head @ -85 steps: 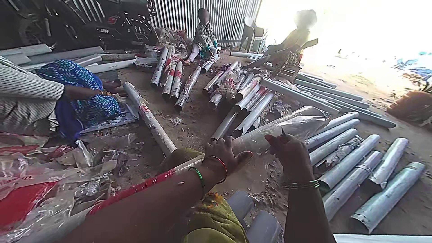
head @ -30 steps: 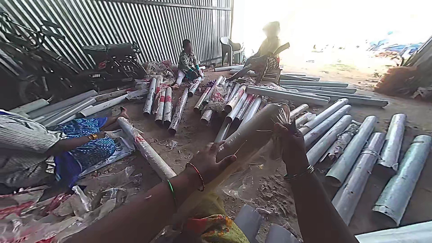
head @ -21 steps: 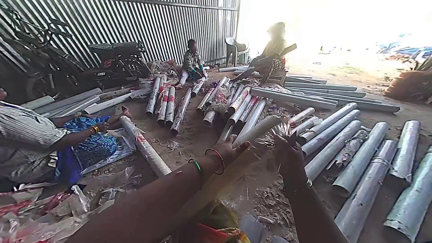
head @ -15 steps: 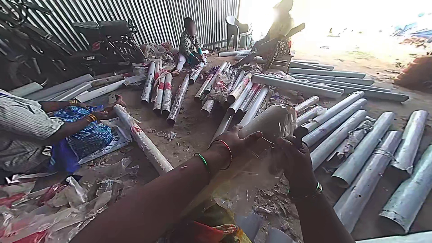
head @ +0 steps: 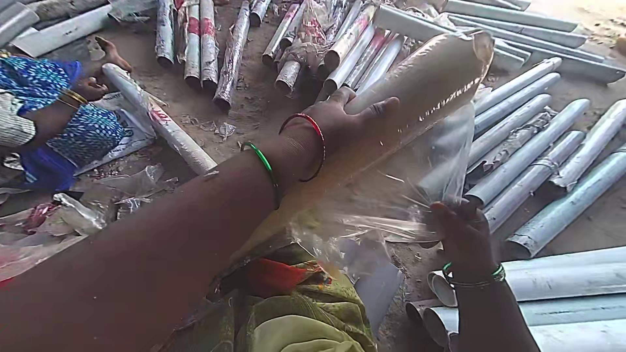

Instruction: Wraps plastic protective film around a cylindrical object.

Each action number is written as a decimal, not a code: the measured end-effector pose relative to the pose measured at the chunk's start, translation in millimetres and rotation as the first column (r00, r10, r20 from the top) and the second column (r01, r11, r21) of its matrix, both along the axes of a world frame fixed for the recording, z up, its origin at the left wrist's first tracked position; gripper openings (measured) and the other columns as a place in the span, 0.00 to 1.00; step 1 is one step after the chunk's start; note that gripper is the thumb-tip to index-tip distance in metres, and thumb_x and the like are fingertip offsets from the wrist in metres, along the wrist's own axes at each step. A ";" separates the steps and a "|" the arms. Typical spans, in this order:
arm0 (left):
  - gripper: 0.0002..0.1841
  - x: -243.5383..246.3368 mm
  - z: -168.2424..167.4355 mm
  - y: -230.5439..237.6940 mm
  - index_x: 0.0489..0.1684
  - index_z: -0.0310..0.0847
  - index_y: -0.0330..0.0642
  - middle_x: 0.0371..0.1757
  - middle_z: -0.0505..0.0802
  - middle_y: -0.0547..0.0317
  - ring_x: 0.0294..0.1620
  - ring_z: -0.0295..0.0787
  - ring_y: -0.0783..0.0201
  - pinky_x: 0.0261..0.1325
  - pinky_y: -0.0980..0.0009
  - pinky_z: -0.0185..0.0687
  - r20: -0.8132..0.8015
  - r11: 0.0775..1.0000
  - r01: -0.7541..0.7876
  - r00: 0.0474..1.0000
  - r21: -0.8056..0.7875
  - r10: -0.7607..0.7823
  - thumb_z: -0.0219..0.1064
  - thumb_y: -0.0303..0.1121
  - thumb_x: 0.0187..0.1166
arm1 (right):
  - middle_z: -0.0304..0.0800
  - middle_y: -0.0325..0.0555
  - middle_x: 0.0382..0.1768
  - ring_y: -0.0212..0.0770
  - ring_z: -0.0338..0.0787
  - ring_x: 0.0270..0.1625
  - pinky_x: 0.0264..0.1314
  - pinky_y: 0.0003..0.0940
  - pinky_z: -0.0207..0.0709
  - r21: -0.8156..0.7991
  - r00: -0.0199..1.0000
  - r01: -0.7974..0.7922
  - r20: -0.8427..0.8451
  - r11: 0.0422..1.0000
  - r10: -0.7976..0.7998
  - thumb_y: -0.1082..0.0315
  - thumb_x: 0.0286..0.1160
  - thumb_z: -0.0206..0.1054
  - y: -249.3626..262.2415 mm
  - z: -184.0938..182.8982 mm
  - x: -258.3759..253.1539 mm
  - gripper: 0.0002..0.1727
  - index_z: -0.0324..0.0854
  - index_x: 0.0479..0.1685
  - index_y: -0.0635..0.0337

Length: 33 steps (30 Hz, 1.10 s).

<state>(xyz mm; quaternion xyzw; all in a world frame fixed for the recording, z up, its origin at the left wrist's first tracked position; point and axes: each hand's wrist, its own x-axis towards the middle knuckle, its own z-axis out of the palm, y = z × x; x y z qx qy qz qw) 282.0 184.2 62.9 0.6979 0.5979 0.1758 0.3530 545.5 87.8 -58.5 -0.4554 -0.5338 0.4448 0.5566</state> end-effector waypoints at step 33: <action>0.47 -125.5 -50.5 -121.6 0.96 0.45 0.57 0.83 0.74 0.38 0.78 0.77 0.39 0.75 0.37 0.70 -0.210 0.997 -0.019 0.977 0.070 0.033 0.66 0.61 0.78 | 0.89 0.50 0.32 0.44 0.81 0.22 0.23 0.43 0.73 0.327 0.633 -0.357 0.774 0.875 -0.031 0.42 0.72 0.67 -64.4 7.0 -135.6 0.27 0.89 0.44 0.62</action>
